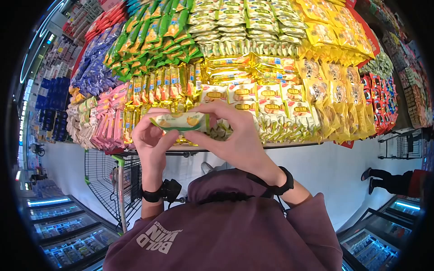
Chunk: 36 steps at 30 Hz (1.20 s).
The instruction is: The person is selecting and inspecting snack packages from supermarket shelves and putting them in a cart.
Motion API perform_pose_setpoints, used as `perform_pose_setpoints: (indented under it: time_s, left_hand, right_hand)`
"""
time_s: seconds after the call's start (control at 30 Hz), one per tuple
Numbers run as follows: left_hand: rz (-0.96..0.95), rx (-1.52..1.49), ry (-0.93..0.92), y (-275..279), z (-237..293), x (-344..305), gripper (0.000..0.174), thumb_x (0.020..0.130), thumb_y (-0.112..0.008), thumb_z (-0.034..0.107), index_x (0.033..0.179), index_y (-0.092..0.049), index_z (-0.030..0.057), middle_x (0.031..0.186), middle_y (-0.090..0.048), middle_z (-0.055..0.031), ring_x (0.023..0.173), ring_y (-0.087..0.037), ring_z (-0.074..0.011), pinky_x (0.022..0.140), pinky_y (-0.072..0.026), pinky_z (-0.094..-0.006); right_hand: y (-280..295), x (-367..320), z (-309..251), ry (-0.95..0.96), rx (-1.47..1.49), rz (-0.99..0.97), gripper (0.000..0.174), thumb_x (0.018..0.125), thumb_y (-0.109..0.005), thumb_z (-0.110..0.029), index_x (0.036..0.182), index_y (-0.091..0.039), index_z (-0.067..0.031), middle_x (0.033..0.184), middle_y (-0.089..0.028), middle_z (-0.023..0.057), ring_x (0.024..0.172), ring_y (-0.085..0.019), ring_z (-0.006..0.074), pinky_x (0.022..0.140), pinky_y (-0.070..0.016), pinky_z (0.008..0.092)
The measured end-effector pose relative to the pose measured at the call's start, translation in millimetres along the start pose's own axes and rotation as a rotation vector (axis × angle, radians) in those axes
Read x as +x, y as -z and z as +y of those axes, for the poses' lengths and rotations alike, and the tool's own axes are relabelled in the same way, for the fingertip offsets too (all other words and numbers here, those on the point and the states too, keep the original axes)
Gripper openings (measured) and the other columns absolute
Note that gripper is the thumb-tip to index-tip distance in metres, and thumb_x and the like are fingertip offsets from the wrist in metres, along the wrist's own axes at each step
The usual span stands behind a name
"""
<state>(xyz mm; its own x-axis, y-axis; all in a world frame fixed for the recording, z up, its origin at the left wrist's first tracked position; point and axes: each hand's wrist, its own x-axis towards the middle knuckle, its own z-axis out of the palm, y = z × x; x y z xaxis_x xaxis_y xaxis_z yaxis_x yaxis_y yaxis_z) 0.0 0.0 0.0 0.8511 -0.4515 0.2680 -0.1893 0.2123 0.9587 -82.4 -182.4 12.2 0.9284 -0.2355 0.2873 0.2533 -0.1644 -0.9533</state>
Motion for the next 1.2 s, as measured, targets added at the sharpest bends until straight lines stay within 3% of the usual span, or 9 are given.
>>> perform_pose_setpoints:
  time_s: [0.07,0.1,0.17,0.3,0.53,0.8,0.93,1.03,1.2]
  left_hand:
    - [-0.106,0.085,-0.141,10.4,15.1,8.6,0.043,0.060,-0.075,-0.014,0.101,-0.072,0.0010,0.119,-0.060,-0.0160,0.113,-0.060,-0.0263,0.098,-0.0479,-0.0375]
    - [-0.103,0.089,-0.217,-71.6,-17.1,21.1,0.042,0.059,-0.074,-0.014,0.098,-0.072,0.0007,0.120,-0.060,-0.0160,0.112,-0.060,-0.0257,0.097,-0.0483,-0.0373]
    - [-0.175,0.266,-0.337,-82.5,-13.3,28.0,0.040,0.056,-0.073,-0.015,0.092,-0.073,0.0002,0.120,-0.059,-0.0162,0.110,-0.060,-0.0245,0.095,-0.0492,-0.0370]
    - [-0.125,0.270,-0.351,-126.3,-19.1,27.2,0.032,0.056,-0.070,-0.013,0.083,-0.076,0.0014,0.122,-0.058,-0.0173,0.113,-0.059,-0.0254,0.092,-0.0504,-0.0372]
    - [-0.052,0.382,-0.384,-154.6,-21.4,23.1,0.027,0.058,-0.072,-0.009,0.081,-0.078,0.0050,0.127,-0.058,-0.0183,0.115,-0.057,-0.0258,0.082,-0.0502,-0.0329]
    - [0.025,0.436,-0.432,-165.6,-28.0,14.6,0.023,0.061,-0.081,0.000,0.081,-0.079,0.0115,0.133,-0.053,-0.0197,0.117,-0.056,-0.0301,0.080,-0.0509,-0.0336]
    - [0.035,0.510,-0.468,-166.4,-28.3,6.7,0.023,0.062,-0.083,0.003,0.082,-0.080,0.0127,0.135,-0.051,-0.0216,0.120,-0.055,-0.0317,0.080,-0.0514,-0.0345]
    - [0.069,0.502,-0.455,-170.1,-31.2,2.2,0.022,0.062,-0.083,0.005,0.082,-0.080,0.0154,0.131,-0.056,-0.0186,0.115,-0.056,-0.0294,0.079,-0.0508,-0.0342]
    - [-0.009,0.617,-0.396,-166.4,-26.2,2.1,0.027,0.061,-0.085,0.004,0.087,-0.077,0.0084,0.098,-0.070,-0.0098,0.094,-0.061,-0.0230,0.078,-0.0486,-0.0333]
  right_hand:
    - [-9.0,3.1,-5.4,0.181,-0.093,0.051,0.027,0.073,-0.080,-0.003,0.098,-0.075,-0.0126,0.102,-0.072,0.0009,0.095,-0.059,0.0189,0.080,-0.0496,0.0322]
    - [78.3,-1.5,10.3,0.253,-0.207,0.034,0.027,0.071,-0.079,-0.002,0.096,-0.075,-0.0129,0.102,-0.072,0.0004,0.095,-0.059,0.0192,0.080,-0.0494,0.0322]
    - [92.8,-3.1,19.9,0.406,-0.268,0.086,0.028,0.068,-0.078,0.001,0.092,-0.075,-0.0135,0.103,-0.072,-0.0006,0.095,-0.059,0.0197,0.080,-0.0490,0.0323]
    - [134.4,-7.6,20.3,0.508,-0.387,0.139,0.033,0.064,-0.072,0.007,0.086,-0.074,-0.0161,0.113,-0.070,-0.0002,0.099,-0.058,0.0234,0.085,-0.0475,0.0347]
    - [167.4,-7.7,20.2,0.548,-0.414,0.082,0.030,0.061,-0.068,0.006,0.081,-0.073,-0.0152,0.118,-0.069,0.0008,0.104,-0.058,0.0258,0.088,-0.0472,0.0361]
    - [182.9,-8.6,20.1,0.542,-0.461,-0.002,0.027,0.062,-0.069,0.003,0.079,-0.073,-0.0168,0.122,-0.067,0.0015,0.106,-0.058,0.0263,0.091,-0.0466,0.0368]
    - [184.5,-12.7,22.0,0.574,-0.484,0.001,0.025,0.062,-0.070,0.002,0.078,-0.073,-0.0167,0.117,-0.068,0.0015,0.106,-0.058,0.0266,0.089,-0.0464,0.0370]
    - [184.5,-17.4,28.0,0.579,-0.481,-0.006,0.026,0.062,-0.071,0.002,0.080,-0.074,-0.0167,0.110,-0.068,0.0015,0.105,-0.058,0.0261,0.087,-0.0461,0.0361]
    - [184.6,-18.5,39.0,0.543,-0.401,-0.061,0.028,0.066,-0.077,0.000,0.090,-0.073,-0.0134,0.101,-0.069,0.0009,0.096,-0.060,0.0221,0.083,-0.0470,0.0331]
